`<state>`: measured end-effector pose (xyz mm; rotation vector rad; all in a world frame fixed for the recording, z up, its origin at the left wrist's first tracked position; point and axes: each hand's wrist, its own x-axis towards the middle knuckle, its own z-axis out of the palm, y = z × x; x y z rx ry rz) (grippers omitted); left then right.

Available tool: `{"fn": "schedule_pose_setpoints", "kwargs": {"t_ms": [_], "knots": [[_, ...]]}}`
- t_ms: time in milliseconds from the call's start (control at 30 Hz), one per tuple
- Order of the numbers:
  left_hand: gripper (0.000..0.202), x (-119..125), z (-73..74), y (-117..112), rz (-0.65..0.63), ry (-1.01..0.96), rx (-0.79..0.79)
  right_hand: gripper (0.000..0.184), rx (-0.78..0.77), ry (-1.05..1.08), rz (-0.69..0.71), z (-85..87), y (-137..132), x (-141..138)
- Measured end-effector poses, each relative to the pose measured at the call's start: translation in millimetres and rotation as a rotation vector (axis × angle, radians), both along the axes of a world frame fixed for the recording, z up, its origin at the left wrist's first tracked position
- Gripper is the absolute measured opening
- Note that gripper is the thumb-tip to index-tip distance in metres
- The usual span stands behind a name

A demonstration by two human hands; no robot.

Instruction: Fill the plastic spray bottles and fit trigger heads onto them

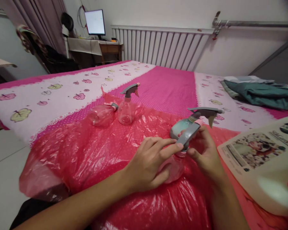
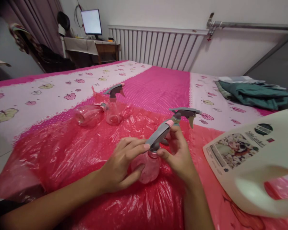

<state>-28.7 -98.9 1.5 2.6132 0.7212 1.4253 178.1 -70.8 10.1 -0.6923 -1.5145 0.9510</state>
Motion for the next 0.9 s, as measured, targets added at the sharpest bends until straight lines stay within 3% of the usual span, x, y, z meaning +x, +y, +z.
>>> {"fn": "schedule_pose_setpoints", "kwargs": {"t_ms": [300, 633, 900], "knots": [[0.062, 1.8, -1.7, -4.3, 0.009, 0.080, 0.063, 0.045, -0.119, 0.050, 0.142, -6.5, 0.1, 10.0], [0.073, 2.1, -2.6, -3.9, 0.045, 0.084, 0.111, 0.047, -0.063, 0.043, 0.103, -6.7, 1.1, 8.0], [0.039, 1.0, 1.4, -7.6, 0.033, 0.181, 0.085, 0.041, -0.129, 0.034, 0.119, -8.2, -1.1, 9.2]]}}
